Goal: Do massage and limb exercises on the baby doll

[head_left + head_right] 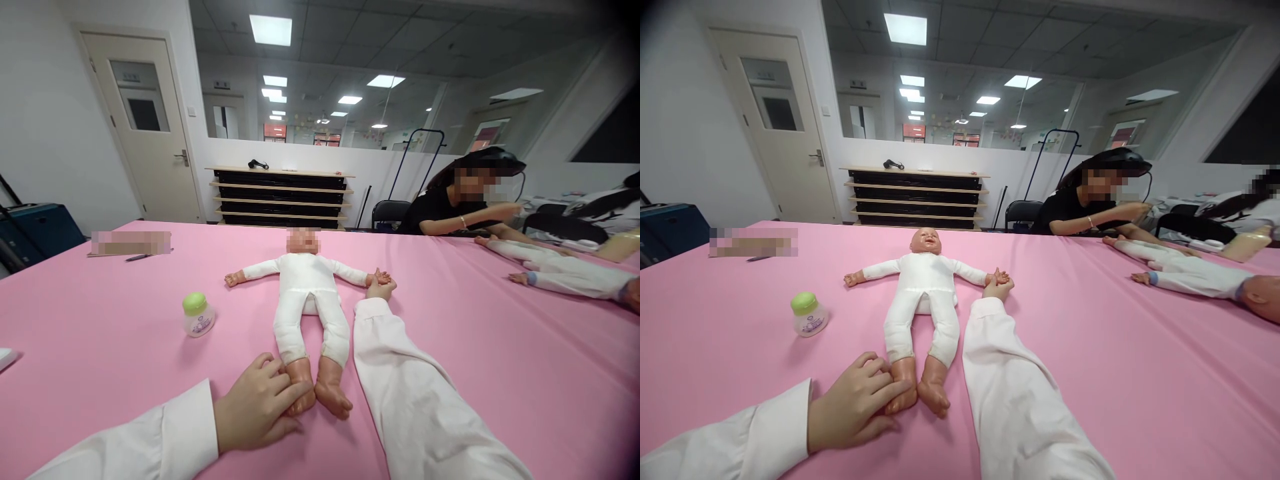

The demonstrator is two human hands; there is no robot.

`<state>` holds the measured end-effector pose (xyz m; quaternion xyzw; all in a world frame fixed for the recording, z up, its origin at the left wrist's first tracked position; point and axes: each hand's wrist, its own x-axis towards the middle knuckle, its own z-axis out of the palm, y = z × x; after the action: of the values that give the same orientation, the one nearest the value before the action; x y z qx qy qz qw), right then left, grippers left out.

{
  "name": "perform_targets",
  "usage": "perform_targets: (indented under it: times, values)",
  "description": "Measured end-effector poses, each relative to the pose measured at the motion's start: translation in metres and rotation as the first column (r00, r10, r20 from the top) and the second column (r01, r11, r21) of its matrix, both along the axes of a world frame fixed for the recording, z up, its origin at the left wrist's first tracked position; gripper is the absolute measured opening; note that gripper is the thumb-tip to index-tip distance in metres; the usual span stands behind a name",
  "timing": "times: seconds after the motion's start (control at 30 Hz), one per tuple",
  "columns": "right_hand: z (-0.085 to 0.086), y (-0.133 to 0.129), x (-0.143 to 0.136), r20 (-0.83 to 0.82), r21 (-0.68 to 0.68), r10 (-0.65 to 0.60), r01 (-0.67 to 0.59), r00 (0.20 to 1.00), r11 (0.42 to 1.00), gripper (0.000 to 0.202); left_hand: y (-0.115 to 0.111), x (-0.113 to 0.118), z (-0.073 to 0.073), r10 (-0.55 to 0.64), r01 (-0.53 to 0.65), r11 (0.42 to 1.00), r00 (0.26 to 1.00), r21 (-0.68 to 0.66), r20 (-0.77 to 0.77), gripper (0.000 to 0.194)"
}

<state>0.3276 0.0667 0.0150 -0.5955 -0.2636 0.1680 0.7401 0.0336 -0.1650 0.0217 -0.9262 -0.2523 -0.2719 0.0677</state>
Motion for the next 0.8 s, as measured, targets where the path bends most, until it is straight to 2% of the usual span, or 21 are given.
perform_targets:
  times: [0.07,0.1,0.17,0.23,0.33,0.37,0.4,0.47,0.53,0.57,0.6,0.63,0.67,0.7,0.73,0.8]
  values:
    - [0.002,-0.006,0.000,0.021,0.012,0.006,-0.006,1.000,1.000,0.030,-0.002,0.002,-0.002,0.032,-0.032,0.999,0.999,0.006,-0.006,0.050]
    - [0.004,-0.010,-0.002,0.045,0.027,0.017,-0.018,0.999,0.999,0.033,-0.004,0.003,-0.002,0.048,-0.048,0.999,0.999,0.022,-0.003,0.048]
    - [0.013,-0.017,-0.009,0.144,0.073,0.054,-0.065,0.988,0.995,0.042,-0.006,0.006,0.000,0.084,-0.086,0.994,0.996,0.069,0.020,0.031]
    - [0.027,-0.018,-0.026,0.275,0.122,0.101,-0.139,0.956,0.983,0.048,-0.006,0.009,0.008,0.093,-0.099,0.987,0.994,0.125,0.056,0.018]
    - [0.052,-0.009,-0.061,0.433,0.101,0.213,-0.282,0.876,0.954,0.039,0.005,0.014,0.029,0.042,-0.068,0.980,0.989,0.187,0.144,0.020]
    - [0.060,-0.005,-0.073,0.500,0.051,0.271,-0.340,0.823,0.939,0.034,0.013,0.016,0.036,0.034,-0.072,0.978,0.981,0.198,0.189,0.022]
    - [0.065,-0.001,-0.084,0.589,-0.022,0.333,-0.397,0.736,0.917,0.030,0.024,0.019,0.042,0.039,-0.089,0.975,0.970,0.204,0.240,0.022]
    - [0.072,0.003,-0.102,0.754,-0.221,0.452,-0.463,0.478,0.858,0.026,0.052,0.023,0.048,0.097,-0.167,0.969,0.937,0.185,0.335,0.022]
    - [0.073,0.003,-0.114,0.820,-0.405,0.532,-0.443,0.211,0.800,0.022,0.082,0.025,0.047,0.151,-0.235,0.954,0.912,0.184,0.382,0.023]
    - [0.073,0.003,-0.117,0.823,-0.467,0.555,-0.415,0.119,0.781,0.020,0.096,0.026,0.044,0.160,-0.254,0.945,0.907,0.206,0.389,0.023]
    - [0.072,0.002,-0.119,0.818,-0.508,0.571,-0.387,0.062,0.770,0.019,0.108,0.026,0.040,0.160,-0.260,0.937,0.914,0.234,0.372,0.022]
    - [0.071,0.002,-0.119,0.816,-0.523,0.577,-0.371,0.041,0.767,0.018,0.116,0.025,0.037,0.161,-0.257,0.932,0.925,0.256,0.343,0.023]
    - [0.070,0.001,-0.117,0.818,-0.514,0.572,-0.373,0.059,0.773,0.017,0.121,0.024,0.035,0.156,-0.251,0.928,0.933,0.276,0.324,0.023]
    - [0.069,0.001,-0.113,0.817,-0.480,0.563,-0.394,0.125,0.784,0.018,0.120,0.023,0.033,0.149,-0.244,0.925,0.938,0.292,0.313,0.023]
    - [0.067,0.001,-0.107,0.804,-0.418,0.544,-0.421,0.241,0.805,0.020,0.115,0.020,0.034,0.139,-0.238,0.923,0.939,0.303,0.315,0.024]
    - [0.063,-0.001,-0.088,0.697,-0.240,0.436,-0.387,0.570,0.890,0.024,0.093,0.014,0.037,0.102,-0.214,0.924,0.936,0.316,0.338,0.023]
